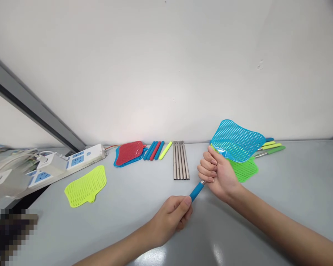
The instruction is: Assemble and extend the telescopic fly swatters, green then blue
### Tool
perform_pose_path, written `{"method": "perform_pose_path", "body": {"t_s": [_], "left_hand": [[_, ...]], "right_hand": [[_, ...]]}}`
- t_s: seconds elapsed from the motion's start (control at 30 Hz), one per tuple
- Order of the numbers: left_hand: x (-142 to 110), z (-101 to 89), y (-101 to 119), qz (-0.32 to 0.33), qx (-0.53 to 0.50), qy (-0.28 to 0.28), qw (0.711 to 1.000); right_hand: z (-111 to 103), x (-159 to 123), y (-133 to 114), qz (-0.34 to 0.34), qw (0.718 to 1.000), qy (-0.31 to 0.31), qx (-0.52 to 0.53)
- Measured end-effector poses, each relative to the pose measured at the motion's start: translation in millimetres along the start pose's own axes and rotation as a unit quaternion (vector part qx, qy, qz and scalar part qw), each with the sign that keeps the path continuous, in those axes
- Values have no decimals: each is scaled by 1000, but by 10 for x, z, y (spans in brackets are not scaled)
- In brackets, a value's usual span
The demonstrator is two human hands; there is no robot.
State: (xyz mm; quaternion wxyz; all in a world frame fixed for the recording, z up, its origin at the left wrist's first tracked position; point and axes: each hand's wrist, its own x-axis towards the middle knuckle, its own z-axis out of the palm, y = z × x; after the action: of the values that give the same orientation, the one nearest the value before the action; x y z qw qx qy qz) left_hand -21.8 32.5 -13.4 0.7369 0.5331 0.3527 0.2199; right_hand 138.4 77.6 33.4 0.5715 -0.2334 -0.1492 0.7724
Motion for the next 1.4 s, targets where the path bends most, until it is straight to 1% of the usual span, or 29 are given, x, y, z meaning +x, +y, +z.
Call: {"method": "perform_pose_path", "body": {"t_s": [0.13, 0.3, 0.5, 0.67, 0.73, 0.8, 0.97, 1.07, 1.2, 1.4], "left_hand": [[15, -11, -12, -9, -17, 9, 1000], [34, -19, -1, -7, -32, 11, 999], [67, -14, -5, 17, -64, 1, 998], [66, -5, -10, 33, -59, 16, 998], [61, 0, -10, 34, -61, 19, 997], [60, 4, -15, 37, -64, 16, 997], [72, 7, -29, 57, -47, 14, 997], [79, 7, -18, 67, -12, 19, 998], [75, 12, 17, 64, 44, 24, 997], [69, 19, 41, 53, 53, 22, 997]], "right_hand": [[5, -1, -17, -9, 1000, 11, -9], [2, 2, -45, -24, 1000, 7, -16], [50, 26, -66, -92, 996, 8, -13], [95, 4, -155, -132, 991, 18, -9], [102, -10, -203, -132, 991, 8, 0], [104, -24, -239, -118, 993, -8, 6], [120, -55, -246, -65, 996, -33, -49], [136, -67, -226, -73, 995, -26, -64], [157, -79, -212, -85, 994, -12, -69], [163, -88, -206, -95, 993, 3, -75]]}}
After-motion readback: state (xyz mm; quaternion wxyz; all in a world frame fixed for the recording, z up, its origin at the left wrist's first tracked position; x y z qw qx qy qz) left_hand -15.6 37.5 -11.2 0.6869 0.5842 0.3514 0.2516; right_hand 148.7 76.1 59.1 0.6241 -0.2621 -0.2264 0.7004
